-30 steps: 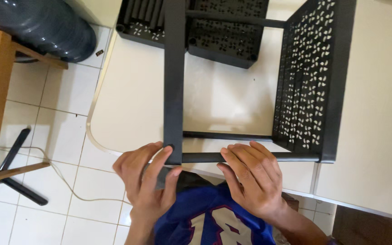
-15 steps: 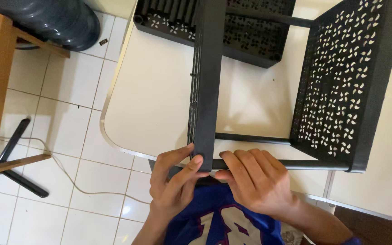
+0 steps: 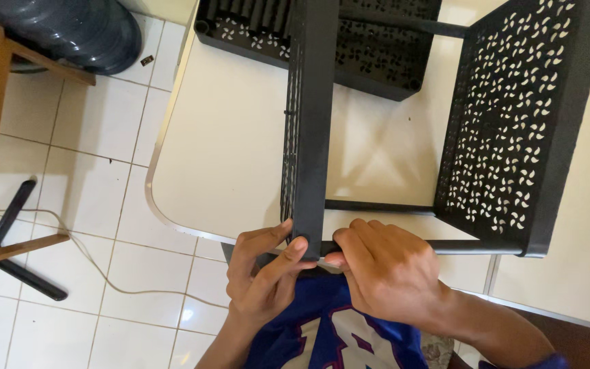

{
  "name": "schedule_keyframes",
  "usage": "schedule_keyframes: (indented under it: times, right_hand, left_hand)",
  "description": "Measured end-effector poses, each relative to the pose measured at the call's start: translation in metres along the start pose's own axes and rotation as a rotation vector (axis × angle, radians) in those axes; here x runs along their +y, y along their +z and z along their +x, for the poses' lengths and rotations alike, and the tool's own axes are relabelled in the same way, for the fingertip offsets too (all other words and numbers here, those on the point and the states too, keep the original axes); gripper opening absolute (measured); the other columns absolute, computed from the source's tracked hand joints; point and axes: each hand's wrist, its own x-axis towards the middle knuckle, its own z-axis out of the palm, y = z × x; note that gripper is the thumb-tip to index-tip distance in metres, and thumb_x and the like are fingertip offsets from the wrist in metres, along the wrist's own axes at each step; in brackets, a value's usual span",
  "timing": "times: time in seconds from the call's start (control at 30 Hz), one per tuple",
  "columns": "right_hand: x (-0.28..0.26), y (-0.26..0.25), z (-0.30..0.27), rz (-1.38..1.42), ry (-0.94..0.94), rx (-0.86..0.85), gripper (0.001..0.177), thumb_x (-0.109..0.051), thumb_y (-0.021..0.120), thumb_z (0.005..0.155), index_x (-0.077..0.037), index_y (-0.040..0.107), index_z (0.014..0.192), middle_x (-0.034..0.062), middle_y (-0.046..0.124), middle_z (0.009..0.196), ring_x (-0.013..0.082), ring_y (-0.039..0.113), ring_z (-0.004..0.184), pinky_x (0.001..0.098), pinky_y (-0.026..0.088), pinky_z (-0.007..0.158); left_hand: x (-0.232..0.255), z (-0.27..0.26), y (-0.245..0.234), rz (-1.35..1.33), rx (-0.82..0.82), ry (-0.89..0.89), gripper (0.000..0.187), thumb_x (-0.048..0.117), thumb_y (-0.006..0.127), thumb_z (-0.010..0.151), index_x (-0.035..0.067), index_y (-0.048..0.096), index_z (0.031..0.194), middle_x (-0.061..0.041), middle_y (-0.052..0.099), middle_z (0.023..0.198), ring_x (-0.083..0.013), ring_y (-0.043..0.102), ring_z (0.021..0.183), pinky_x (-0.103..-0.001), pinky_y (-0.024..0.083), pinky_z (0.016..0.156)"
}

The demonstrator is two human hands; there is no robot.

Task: The person assembles a black plastic frame by inserting and snapping together perforated panels and tubular connectors. The person repeatedly rotates the partially assembled frame to align and secure each side, completing the rectangular structure on a white table.

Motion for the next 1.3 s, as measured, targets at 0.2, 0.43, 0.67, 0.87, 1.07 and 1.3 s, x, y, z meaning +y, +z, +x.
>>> schedule_keyframes:
  times: [0.2, 0.43, 0.67, 0.87, 1.07, 1.3]
  right_hand:
    - [0.0, -0.004, -0.005, 0.046, -0.009, 0.046, 0.03, -0.021, 0.075, 0.088, 0.004, 0.065, 0.103, 0.0115, 0.063, 0.082, 0.0302, 0.061, 0.068, 0.0388, 0.049, 0.06]
    - [-0.002, 0.011, -0.016, -0.243, -0.088, 0.257, 0.031, -0.021, 0.077, 0.089, 0.004, 0.067, 0.105, 0.0118, 0.064, 0.089, 0.0285, 0.064, 0.076, 0.0397, 0.052, 0.066]
    - [0.011, 0.016, -0.013, -0.195, -0.128, 0.184, 0.031, -0.024, 0.073, 0.09, 0.005, 0.066, 0.096, 0.0105, 0.059, 0.073, 0.0226, 0.054, 0.056, 0.0348, 0.037, 0.046]
    - [0.002, 0.004, -0.007, -0.034, -0.005, 0.085, 0.022, -0.021, 0.073, 0.088, -0.001, 0.064, 0.09, 0.0082, 0.054, 0.07, 0.0231, 0.049, 0.052, 0.0374, 0.036, 0.047]
    - [-0.001, -0.001, -0.003, 0.02, 0.046, 0.037, 0.02, -0.02, 0.073, 0.089, -0.004, 0.061, 0.087, 0.009, 0.055, 0.072, 0.027, 0.052, 0.055, 0.0396, 0.04, 0.051]
    - [-0.001, 0.002, -0.012, 0.029, 0.016, 0.163, 0.027, -0.019, 0.072, 0.092, 0.002, 0.065, 0.107, 0.0124, 0.067, 0.092, 0.0277, 0.065, 0.074, 0.0356, 0.051, 0.065]
  left_hand:
    - [0.001, 0.0, -0.001, 0.011, -0.009, -0.019, 0.056, 0.002, 0.09, 0.077, 0.012, 0.067, 0.126, -0.016, 0.065, 0.12, -0.0257, 0.067, 0.102, -0.03, 0.058, 0.078]
    - [0.001, -0.003, 0.0, -0.024, -0.004, -0.046, 0.056, 0.0, 0.089, 0.077, 0.013, 0.067, 0.127, -0.017, 0.065, 0.121, -0.0241, 0.067, 0.102, -0.028, 0.06, 0.077]
    - [-0.002, -0.005, 0.004, -0.005, 0.028, -0.026, 0.05, 0.003, 0.09, 0.079, 0.013, 0.069, 0.123, -0.014, 0.066, 0.12, -0.0241, 0.067, 0.099, -0.027, 0.061, 0.075]
    - [-0.003, -0.006, 0.004, 0.003, 0.044, -0.007, 0.049, 0.005, 0.091, 0.077, 0.013, 0.069, 0.121, -0.014, 0.066, 0.119, -0.0252, 0.068, 0.099, -0.029, 0.06, 0.076]
    - [-0.005, -0.006, 0.004, 0.0, 0.032, -0.002, 0.05, 0.003, 0.091, 0.077, 0.011, 0.069, 0.121, -0.015, 0.066, 0.119, -0.0244, 0.067, 0.097, -0.029, 0.058, 0.076]
    - [-0.005, -0.006, 0.004, 0.01, 0.041, 0.002, 0.054, 0.0, 0.09, 0.076, 0.012, 0.068, 0.124, -0.015, 0.066, 0.121, -0.0256, 0.066, 0.1, -0.032, 0.058, 0.08]
